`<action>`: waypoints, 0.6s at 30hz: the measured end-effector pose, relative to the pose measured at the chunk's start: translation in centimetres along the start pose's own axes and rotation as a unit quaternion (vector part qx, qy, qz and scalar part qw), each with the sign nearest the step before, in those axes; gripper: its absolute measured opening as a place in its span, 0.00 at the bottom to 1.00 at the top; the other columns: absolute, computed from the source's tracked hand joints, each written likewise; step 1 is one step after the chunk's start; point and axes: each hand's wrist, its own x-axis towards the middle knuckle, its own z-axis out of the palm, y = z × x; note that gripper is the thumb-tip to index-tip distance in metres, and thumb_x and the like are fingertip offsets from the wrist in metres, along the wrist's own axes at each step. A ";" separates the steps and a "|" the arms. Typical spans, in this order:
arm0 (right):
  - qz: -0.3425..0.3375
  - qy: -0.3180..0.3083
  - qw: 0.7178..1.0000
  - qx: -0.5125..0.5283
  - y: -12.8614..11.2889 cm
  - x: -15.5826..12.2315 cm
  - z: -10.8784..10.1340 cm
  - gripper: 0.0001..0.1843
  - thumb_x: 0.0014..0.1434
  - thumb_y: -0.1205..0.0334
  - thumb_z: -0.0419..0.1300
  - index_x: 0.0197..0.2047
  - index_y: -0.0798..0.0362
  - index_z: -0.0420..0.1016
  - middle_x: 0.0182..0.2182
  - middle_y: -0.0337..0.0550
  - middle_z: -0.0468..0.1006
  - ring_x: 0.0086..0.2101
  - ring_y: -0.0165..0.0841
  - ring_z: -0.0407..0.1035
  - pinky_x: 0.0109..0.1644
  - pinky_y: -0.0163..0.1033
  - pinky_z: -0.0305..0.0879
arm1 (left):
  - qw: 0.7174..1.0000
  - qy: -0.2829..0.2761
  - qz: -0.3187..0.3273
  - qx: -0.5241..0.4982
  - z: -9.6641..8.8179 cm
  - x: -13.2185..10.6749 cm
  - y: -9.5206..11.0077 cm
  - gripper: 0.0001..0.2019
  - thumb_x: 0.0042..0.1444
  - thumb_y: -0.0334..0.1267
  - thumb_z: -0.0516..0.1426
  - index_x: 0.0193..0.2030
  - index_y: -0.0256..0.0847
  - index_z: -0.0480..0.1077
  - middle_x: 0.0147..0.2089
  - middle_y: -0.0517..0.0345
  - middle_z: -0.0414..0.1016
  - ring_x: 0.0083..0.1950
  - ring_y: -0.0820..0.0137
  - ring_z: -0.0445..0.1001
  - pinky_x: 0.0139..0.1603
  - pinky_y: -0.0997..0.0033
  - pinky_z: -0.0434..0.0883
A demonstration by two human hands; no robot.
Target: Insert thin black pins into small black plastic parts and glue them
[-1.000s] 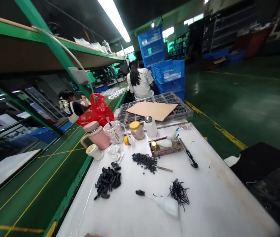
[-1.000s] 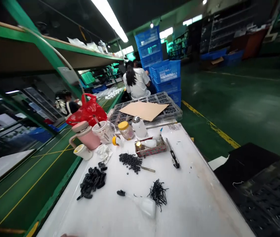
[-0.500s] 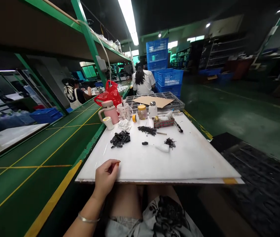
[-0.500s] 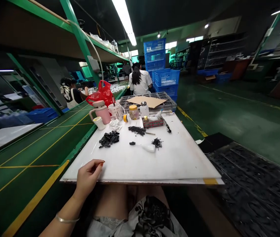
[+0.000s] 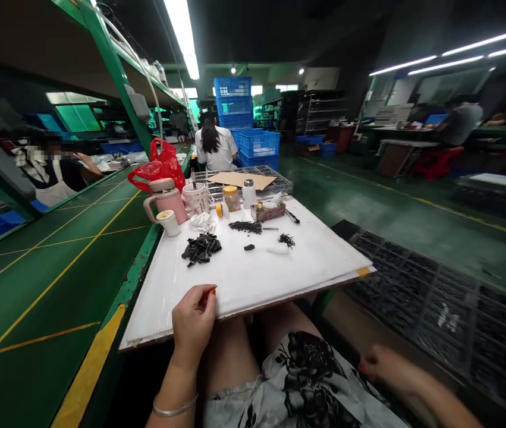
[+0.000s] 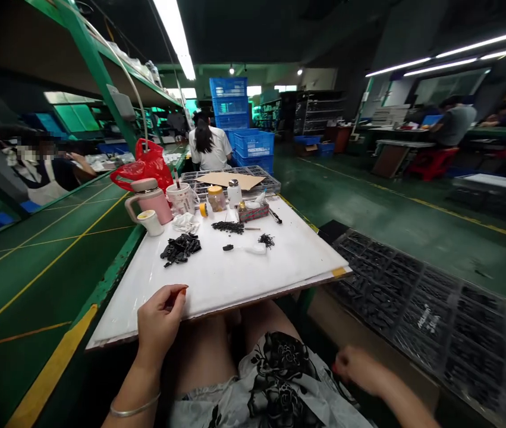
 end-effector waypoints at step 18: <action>-0.236 0.137 0.929 -0.250 -19.5 14.8 -2.4 0.15 0.58 0.56 0.59 0.48 0.48 0.76 0.47 0.43 0.76 0.45 0.37 0.68 0.44 0.37 0.63 | 0.999 -0.004 0.006 -0.044 -1.1 -0.3 -0.8 0.07 0.57 0.39 0.54 0.37 0.45 0.73 0.35 0.56 0.77 0.34 0.65 0.75 0.35 0.67 0.72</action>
